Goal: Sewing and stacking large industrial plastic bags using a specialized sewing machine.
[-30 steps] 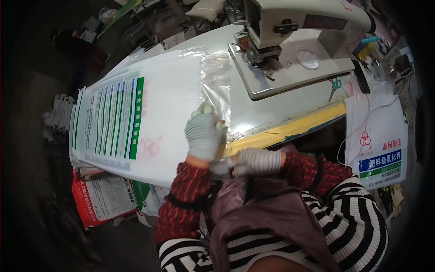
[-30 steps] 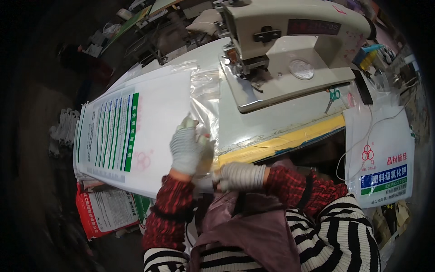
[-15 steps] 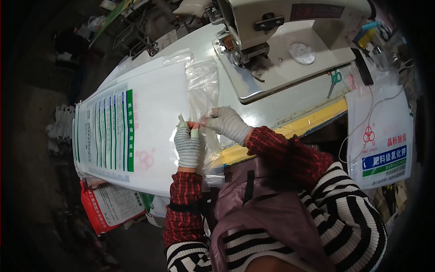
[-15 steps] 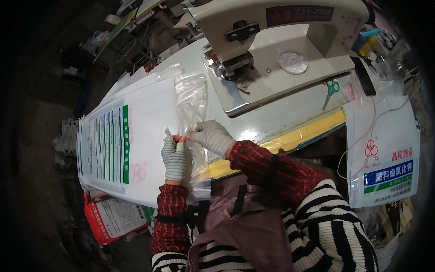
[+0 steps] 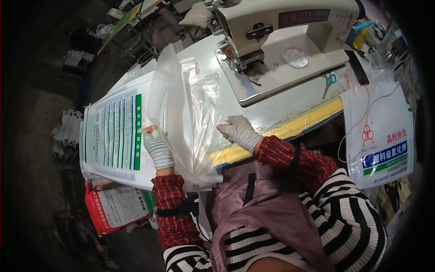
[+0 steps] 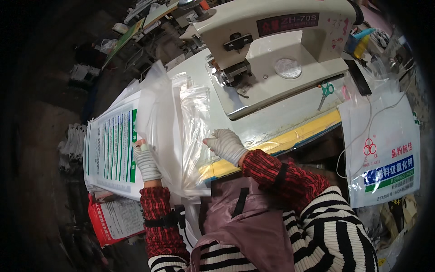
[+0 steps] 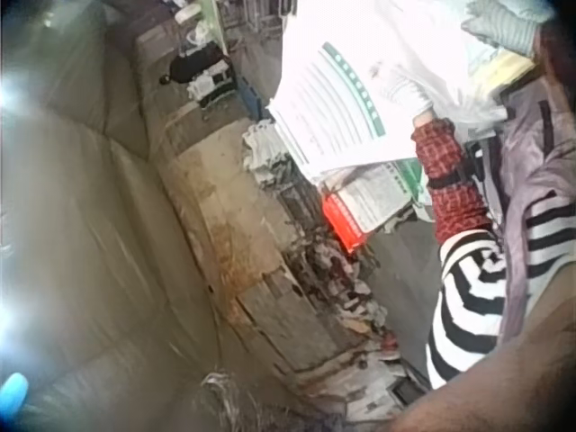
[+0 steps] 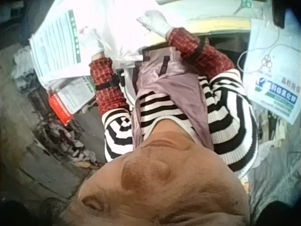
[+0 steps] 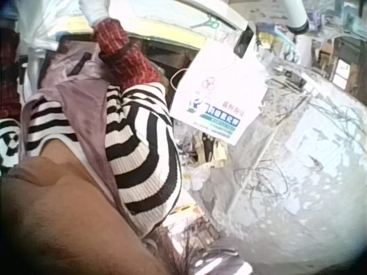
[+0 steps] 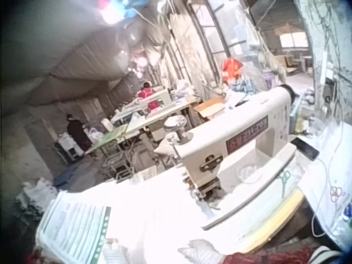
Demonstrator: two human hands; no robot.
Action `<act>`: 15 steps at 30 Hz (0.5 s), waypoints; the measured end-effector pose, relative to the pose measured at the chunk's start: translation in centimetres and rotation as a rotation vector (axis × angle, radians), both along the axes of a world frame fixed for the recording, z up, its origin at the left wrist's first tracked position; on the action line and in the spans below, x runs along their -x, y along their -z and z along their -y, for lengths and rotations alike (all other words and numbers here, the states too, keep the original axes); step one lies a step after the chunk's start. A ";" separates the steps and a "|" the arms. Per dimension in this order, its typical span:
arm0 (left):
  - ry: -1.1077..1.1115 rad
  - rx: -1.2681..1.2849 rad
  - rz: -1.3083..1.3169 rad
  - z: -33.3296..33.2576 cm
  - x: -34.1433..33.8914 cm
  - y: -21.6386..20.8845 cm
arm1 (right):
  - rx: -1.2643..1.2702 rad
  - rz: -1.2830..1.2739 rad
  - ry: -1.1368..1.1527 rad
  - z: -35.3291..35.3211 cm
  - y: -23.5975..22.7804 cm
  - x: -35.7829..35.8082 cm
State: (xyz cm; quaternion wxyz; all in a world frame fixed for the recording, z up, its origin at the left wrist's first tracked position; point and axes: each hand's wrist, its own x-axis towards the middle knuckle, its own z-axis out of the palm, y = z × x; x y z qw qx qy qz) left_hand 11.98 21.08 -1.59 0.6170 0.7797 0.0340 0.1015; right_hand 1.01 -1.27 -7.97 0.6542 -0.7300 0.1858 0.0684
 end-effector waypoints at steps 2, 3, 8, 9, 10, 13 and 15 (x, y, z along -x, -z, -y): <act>0.140 -0.457 0.265 2.6 2.3 -0.5 | -0.129 0.043 0.039 0.6 1.6 0.1; 0.195 -0.441 0.213 2.5 3.5 -0.8 | -0.267 0.097 0.043 0.2 1.1 -0.1; 0.282 -0.543 0.246 3.5 5.6 0.3 | 0.068 0.456 0.026 -2.7 -2.5 -2.7; 0.272 -0.662 0.363 3.3 5.4 1.0 | -0.102 0.367 -0.061 -3.0 -3.5 -3.2; 0.258 -0.781 0.479 3.2 5.2 1.3 | -0.270 0.274 -0.149 -3.3 -4.2 -3.6; 0.214 -0.894 0.444 4.8 5.1 0.6 | -0.243 0.334 -0.079 -3.5 -1.9 -5.3; 0.123 -1.004 0.425 4.7 4.5 0.9 | -0.245 0.308 -0.034 -3.9 -1.9 -5.1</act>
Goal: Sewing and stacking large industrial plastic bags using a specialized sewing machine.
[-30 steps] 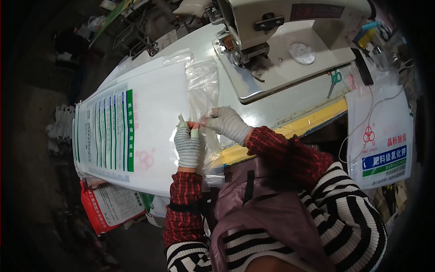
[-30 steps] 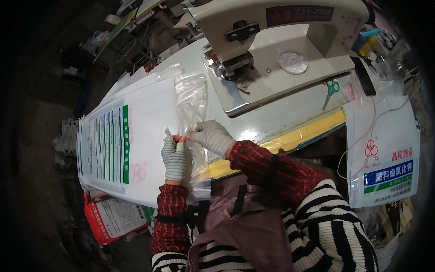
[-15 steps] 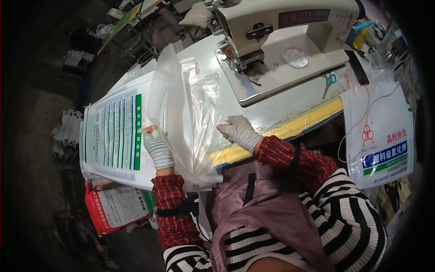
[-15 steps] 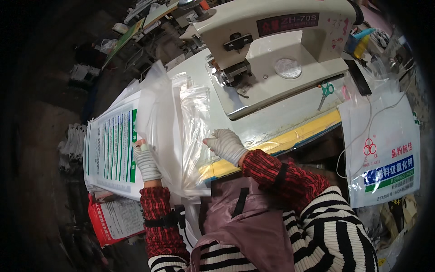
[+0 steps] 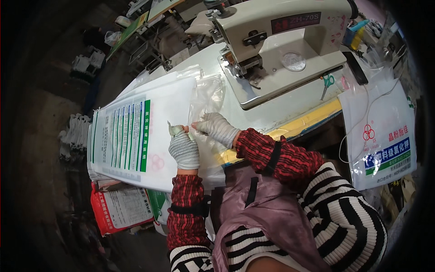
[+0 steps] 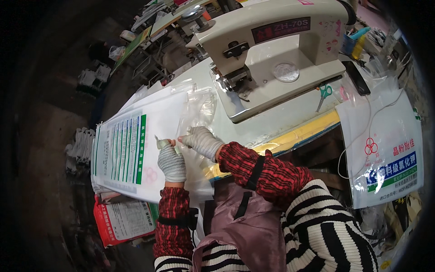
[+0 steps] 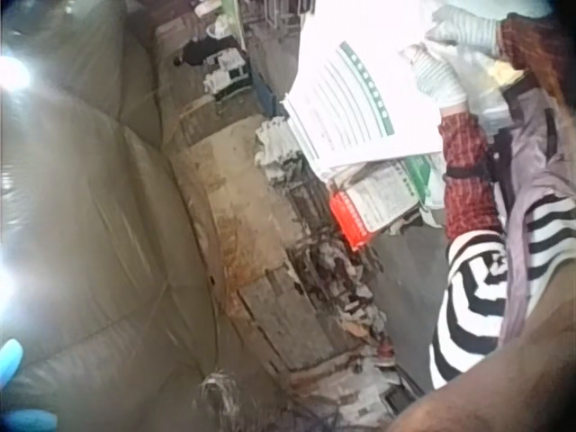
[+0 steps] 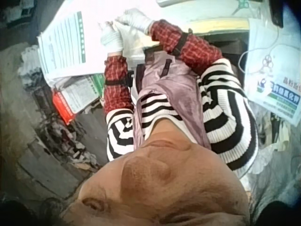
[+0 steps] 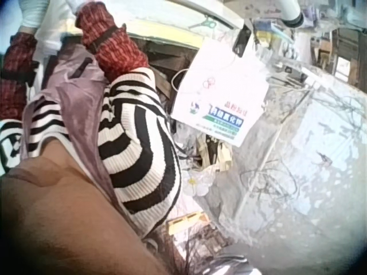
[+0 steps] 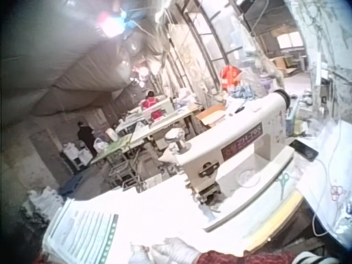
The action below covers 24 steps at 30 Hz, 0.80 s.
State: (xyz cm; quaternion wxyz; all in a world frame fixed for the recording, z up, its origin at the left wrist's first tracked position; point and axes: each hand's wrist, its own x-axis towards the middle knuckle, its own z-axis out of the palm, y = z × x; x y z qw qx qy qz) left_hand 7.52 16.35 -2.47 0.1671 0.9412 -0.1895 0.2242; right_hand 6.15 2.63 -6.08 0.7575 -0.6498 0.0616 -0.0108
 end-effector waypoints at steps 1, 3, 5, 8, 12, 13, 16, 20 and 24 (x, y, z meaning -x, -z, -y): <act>-0.004 0.000 -0.001 -0.2 -0.2 0.0 | -0.008 -0.024 -0.007 0.2 0.2 0.5; -0.059 0.072 0.055 -0.4 -0.8 -0.6 | -0.017 -0.051 -0.007 1.2 1.2 1.6; -0.109 0.348 0.053 -3.6 -4.4 -0.1 | 0.581 -0.014 0.017 3.2 3.5 3.1; -0.116 0.931 -0.259 -10.5 -8.2 2.1 | 0.684 -0.133 0.058 4.3 1.4 6.5; 0.012 0.883 -0.292 -4.1 -1.0 -3.6 | 1.361 0.434 0.405 3.5 1.9 8.5; 0.002 0.790 -0.322 -3.3 0.8 -4.7 | 1.118 0.592 0.311 2.2 -0.5 9.1; 0.052 0.680 -0.269 -3.8 4.9 -6.4 | 1.000 0.640 -0.321 -3.7 -6.8 8.9; 0.293 0.020 -0.070 -6.5 10.0 -8.3 | 1.149 0.854 -0.044 -5.6 2.3 4.7; 0.150 -0.174 0.112 -12.6 12.3 -8.2 | 1.438 0.933 0.206 4.5 -0.2 2.5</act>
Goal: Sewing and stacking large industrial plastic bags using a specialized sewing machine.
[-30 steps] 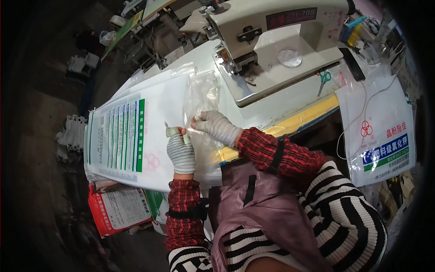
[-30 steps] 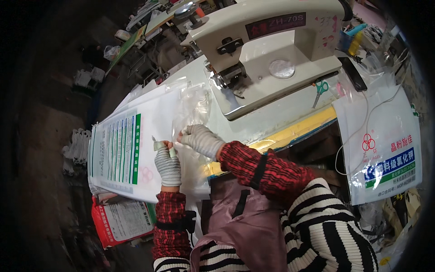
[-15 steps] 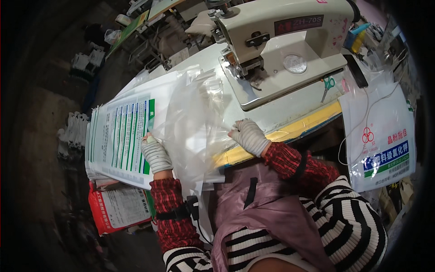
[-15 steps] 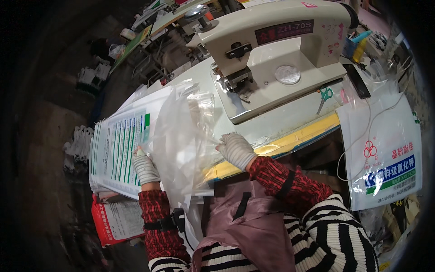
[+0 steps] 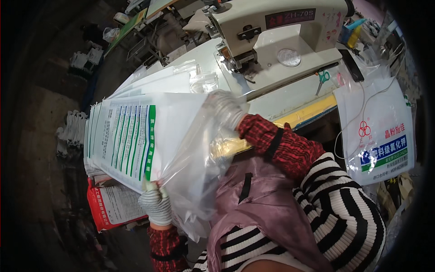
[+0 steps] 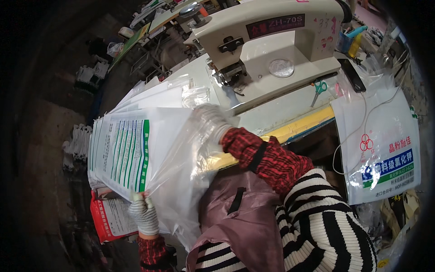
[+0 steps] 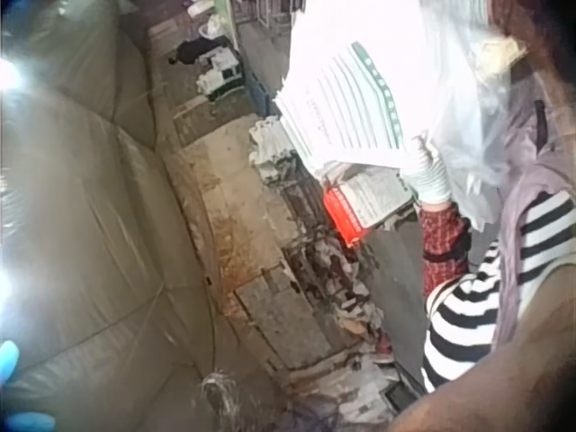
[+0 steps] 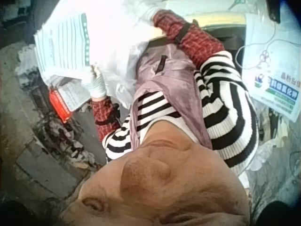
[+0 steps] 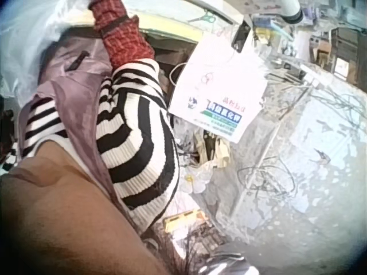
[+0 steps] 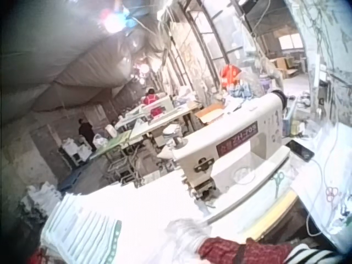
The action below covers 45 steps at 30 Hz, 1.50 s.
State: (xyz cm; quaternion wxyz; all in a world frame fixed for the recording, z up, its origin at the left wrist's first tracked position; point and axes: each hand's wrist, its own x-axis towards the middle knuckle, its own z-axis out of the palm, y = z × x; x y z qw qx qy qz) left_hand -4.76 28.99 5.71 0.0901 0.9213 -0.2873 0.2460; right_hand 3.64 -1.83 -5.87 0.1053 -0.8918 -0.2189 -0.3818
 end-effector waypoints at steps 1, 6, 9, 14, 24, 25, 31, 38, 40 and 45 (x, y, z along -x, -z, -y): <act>-0.060 0.021 0.057 -0.8 0.2 -0.2 | -0.181 -0.224 0.077 -0.2 -1.6 1.1; -0.162 0.125 0.014 -1.1 0.4 0.2 | -1.170 -0.594 0.024 -0.2 -1.4 3.8; -0.049 0.179 0.082 -1.0 0.8 -0.2 | -0.856 -0.303 0.260 1.9 -6.7 7.0; -0.054 0.236 0.025 -1.6 1.7 0.6 | -0.420 0.048 0.276 3.3 -7.8 4.2; -0.083 0.250 -0.052 -2.7 4.7 0.5 | -0.419 -0.415 -0.172 -5.2 -0.7 3.2; -0.064 0.190 -0.048 -2.8 5.3 0.3 | -0.797 -0.531 -0.258 -3.2 -0.7 2.2; -0.054 0.046 -0.237 -2.8 8.4 0.7 | -0.444 -0.069 0.215 -0.6 -7.8 -2.3; -0.368 -0.044 -0.320 -5.9 11.7 -2.2 | 0.112 -0.272 -0.176 -5.5 -9.3 -2.4; -0.507 -0.044 -0.135 -5.5 10.8 -4.0 | 0.099 -0.284 -0.171 -6.6 -9.1 -0.9; 0.021 0.138 -0.265 5.6 8.8 1.4 | 0.058 -0.248 -0.273 -11.0 -8.6 4.2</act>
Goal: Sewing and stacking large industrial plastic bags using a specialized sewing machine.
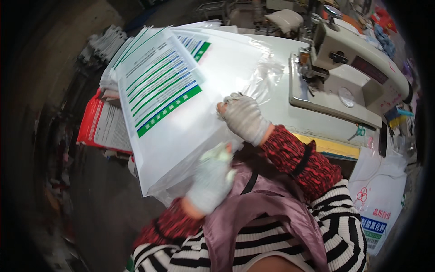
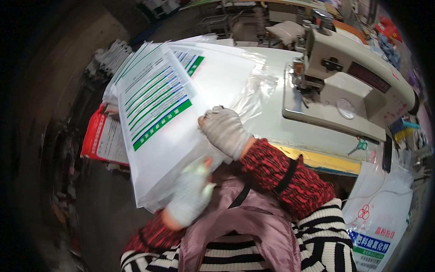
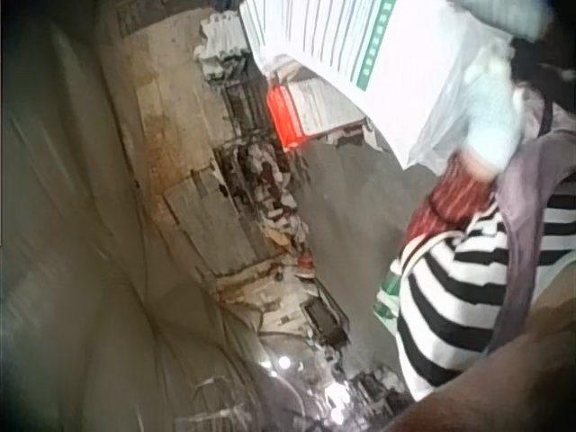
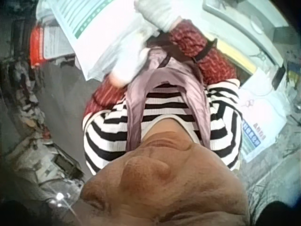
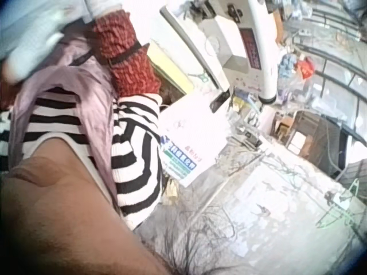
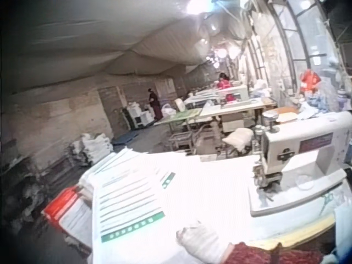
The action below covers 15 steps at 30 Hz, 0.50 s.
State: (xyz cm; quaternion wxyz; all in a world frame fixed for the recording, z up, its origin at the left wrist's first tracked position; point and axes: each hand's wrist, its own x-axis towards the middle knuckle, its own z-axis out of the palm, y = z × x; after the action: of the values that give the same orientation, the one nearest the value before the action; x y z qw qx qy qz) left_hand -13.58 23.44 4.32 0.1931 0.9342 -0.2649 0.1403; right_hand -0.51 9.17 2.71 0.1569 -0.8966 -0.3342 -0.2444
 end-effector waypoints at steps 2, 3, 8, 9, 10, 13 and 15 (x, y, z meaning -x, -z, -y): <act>-0.200 0.113 -0.379 -0.9 -2.7 3.8 | 0.042 0.015 -0.065 0.9 0.3 1.7; -0.218 -0.252 -0.396 -2.3 -3.2 3.4 | 0.062 0.006 -0.060 2.1 0.2 2.7; -0.454 -0.595 -0.364 -13.0 -1.5 1.2 | -0.064 -0.147 -0.092 7.3 3.7 4.8; -0.476 -0.586 -0.345 -14.8 -2.0 1.6 | -0.033 -0.240 -0.012 7.8 4.3 5.2; -0.533 -0.583 -0.330 -16.0 -2.3 1.3 | -0.032 -0.244 -0.023 6.9 4.5 5.4; -0.727 -0.574 -0.260 -17.3 -3.1 -0.1 | 0.237 -0.178 0.072 3.6 3.1 5.8; -0.821 -0.567 -0.200 -17.1 -0.4 0.9 | 0.250 -0.175 0.105 3.6 3.2 5.2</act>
State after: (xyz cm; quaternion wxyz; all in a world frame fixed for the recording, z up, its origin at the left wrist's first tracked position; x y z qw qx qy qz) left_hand -13.16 40.50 3.46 -0.1145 0.9859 0.1160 0.0371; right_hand -5.73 5.60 -0.45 0.0596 -0.9432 -0.2999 -0.1296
